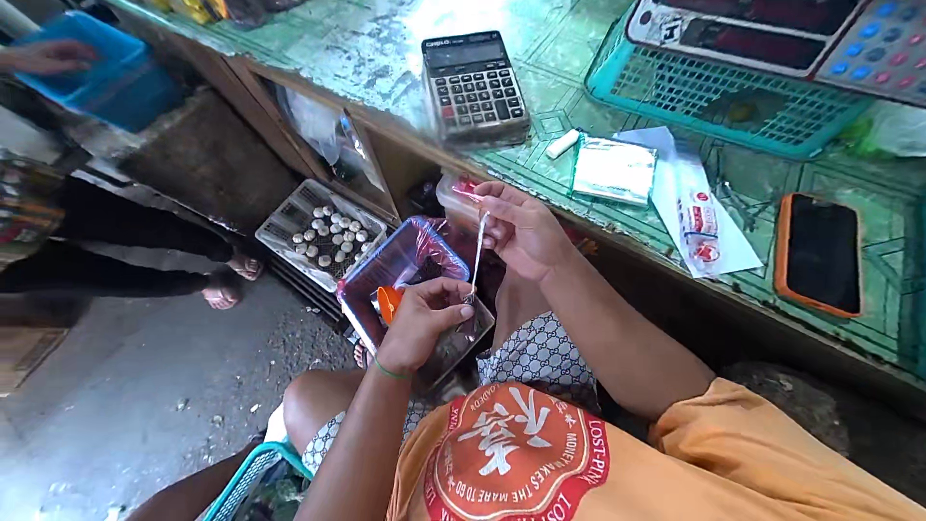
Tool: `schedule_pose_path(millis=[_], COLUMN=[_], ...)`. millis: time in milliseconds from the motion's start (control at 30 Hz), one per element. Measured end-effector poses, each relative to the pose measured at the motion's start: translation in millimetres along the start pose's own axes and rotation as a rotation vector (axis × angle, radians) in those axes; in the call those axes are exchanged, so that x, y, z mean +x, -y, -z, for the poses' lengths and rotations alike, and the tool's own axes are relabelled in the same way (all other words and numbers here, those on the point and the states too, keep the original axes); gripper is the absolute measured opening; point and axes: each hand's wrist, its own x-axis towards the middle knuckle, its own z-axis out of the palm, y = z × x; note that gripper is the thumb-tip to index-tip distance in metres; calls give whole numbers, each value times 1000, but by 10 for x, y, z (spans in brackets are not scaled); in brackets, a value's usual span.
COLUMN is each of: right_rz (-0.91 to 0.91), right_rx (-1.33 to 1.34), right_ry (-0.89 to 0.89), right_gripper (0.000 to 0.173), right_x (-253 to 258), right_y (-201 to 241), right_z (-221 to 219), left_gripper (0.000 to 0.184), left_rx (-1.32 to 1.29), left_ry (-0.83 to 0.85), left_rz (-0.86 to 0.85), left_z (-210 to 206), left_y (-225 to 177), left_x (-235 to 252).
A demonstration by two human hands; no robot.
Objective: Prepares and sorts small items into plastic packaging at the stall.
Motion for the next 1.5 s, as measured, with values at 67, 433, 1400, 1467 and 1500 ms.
schedule_pose_path(millis=[67, 433, 1400, 1467, 1500], right_rz=[-43, -157, -144, -167, -174], right_rx=[-137, -598, -918, -932, -925], right_ry=[4, 74, 2, 9, 11], right_gripper=[37, 14, 16, 15, 14], right_x=[-102, -233, 610, 688, 721], right_y=[-115, -337, -958, -951, -959], right_z=[67, -16, 245, 275, 291], left_gripper=[31, 23, 31, 36, 36], left_rx=[-7, 154, 1261, 1384, 1429], left_ry=[-117, -182, -331, -293, -283], left_rz=[-27, -122, 567, 563, 541], left_z=[-15, 11, 2276, 2177, 2138], left_y=[28, 258, 1851, 2076, 2174], left_x=[1, 59, 1460, 1681, 1744])
